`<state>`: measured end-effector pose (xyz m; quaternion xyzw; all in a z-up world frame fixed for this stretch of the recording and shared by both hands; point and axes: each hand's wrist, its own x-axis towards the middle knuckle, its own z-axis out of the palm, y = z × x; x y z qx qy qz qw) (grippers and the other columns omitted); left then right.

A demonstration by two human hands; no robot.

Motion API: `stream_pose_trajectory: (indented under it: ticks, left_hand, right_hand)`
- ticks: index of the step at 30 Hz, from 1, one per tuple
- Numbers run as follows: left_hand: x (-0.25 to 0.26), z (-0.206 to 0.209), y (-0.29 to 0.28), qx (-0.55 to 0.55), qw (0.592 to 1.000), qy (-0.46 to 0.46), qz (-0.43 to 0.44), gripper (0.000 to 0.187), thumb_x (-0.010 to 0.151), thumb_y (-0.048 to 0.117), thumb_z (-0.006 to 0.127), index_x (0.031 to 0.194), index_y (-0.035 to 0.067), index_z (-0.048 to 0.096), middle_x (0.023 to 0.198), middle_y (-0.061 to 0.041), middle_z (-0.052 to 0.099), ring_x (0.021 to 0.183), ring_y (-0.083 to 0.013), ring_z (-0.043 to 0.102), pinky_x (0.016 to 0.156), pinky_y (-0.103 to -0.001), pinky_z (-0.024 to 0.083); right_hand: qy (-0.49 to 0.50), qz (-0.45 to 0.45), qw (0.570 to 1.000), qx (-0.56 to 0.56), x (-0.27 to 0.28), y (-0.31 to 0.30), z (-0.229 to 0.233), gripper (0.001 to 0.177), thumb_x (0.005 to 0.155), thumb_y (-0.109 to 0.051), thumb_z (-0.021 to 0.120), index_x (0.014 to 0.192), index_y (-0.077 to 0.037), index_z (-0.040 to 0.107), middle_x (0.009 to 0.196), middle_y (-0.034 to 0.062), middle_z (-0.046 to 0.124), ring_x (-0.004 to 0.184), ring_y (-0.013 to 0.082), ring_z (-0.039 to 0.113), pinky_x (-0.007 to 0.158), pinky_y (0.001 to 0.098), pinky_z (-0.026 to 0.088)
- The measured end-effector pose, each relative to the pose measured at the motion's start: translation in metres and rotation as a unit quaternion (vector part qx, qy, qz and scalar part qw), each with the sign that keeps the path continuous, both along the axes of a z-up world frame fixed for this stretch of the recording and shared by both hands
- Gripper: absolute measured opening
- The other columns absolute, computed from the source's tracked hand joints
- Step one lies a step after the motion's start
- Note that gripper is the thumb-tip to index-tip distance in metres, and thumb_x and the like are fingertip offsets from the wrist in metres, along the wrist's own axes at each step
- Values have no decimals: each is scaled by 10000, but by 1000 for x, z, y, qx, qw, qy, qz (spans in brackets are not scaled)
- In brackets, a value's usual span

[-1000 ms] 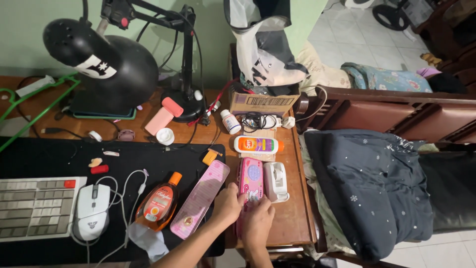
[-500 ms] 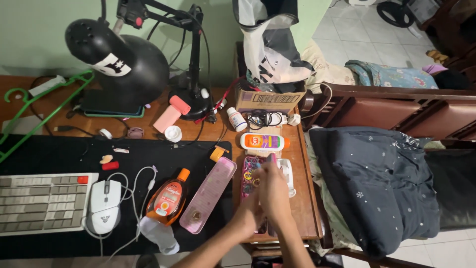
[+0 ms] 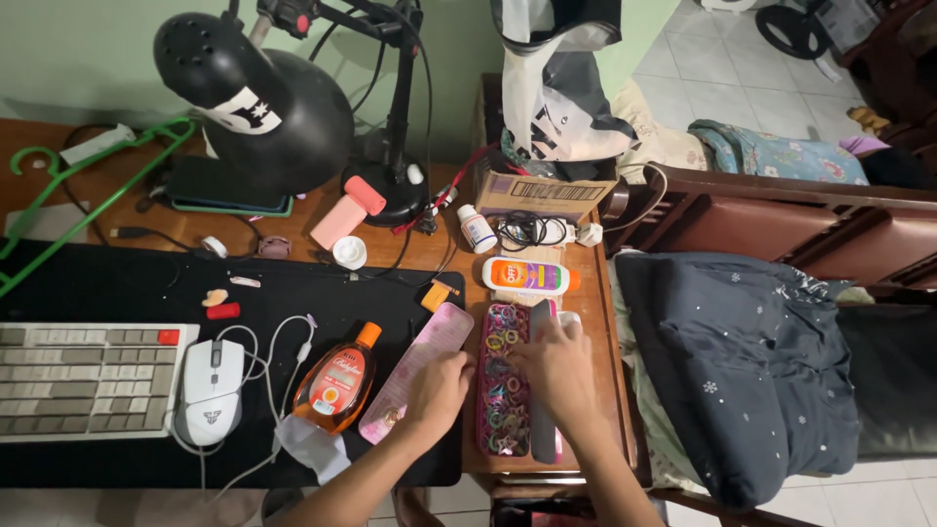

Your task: The person clears a cluttered desk by moving a keyboard, mouse, and various small items aside. They wipe the desk surface with a tissue, then reposition the keyboard and mouse on the cleared area.

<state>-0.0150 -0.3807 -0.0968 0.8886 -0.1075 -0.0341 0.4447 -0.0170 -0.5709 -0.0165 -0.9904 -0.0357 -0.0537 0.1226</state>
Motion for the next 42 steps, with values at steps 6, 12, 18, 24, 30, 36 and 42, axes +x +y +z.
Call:
stream_pose_trajectory:
  ticks: [6,12,18,24,30,36,42]
  left_hand:
    - [-5,-4,-7,10,996,91,-12,196,898,156,699,1063,51,723,941,-201,732,912,-406,690,783,-479,541]
    - [-11,-41,-11,-42,999,-16,-27,169,885,111,702,1014,5,722,908,-219,733,870,-412,709,759,-476,560]
    - [21,1,-9,161,977,-121,-63,241,796,137,788,1027,94,736,1060,-91,671,1047,-315,604,950,-486,419]
    - [57,22,-16,263,944,-160,-118,421,673,232,858,1047,82,737,1248,-105,537,1163,-301,473,963,-438,383]
    - [68,17,-10,275,924,-186,-187,149,845,186,770,964,99,746,1204,-69,555,1140,-270,499,950,-413,406]
    - [116,-4,-46,147,946,-250,-144,87,879,138,698,942,79,698,1070,-83,597,1030,-270,561,913,-434,445]
    - [155,-78,-91,80,928,-271,-242,96,878,3,628,960,53,616,1037,-136,619,1028,-329,632,875,-427,536]
  right_hand:
    - [-50,-152,977,140,-51,-9,-18,419,787,-266,763,1137,-70,638,1026,179,681,961,391,664,814,483,537]
    - [75,-246,958,123,-82,-15,-59,348,895,-235,595,1218,-106,578,815,290,706,743,505,678,676,593,525]
    - [44,-245,962,110,-109,-24,-72,270,902,-229,567,1154,-137,594,814,271,714,749,484,688,678,594,532]
    - [48,-278,955,92,-121,-22,-90,298,889,-231,582,1182,-187,604,833,251,721,744,484,689,669,595,536]
    - [6,-292,952,91,-120,-16,-88,292,881,-236,581,1168,-204,620,841,226,726,720,479,688,636,584,543]
    - [11,-325,943,68,-119,-18,-108,276,883,-253,572,1154,-241,627,857,195,741,708,462,699,613,579,547]
    - [31,-336,939,69,-120,-18,-107,311,883,-263,569,1188,-245,626,858,193,743,713,456,703,627,581,549]
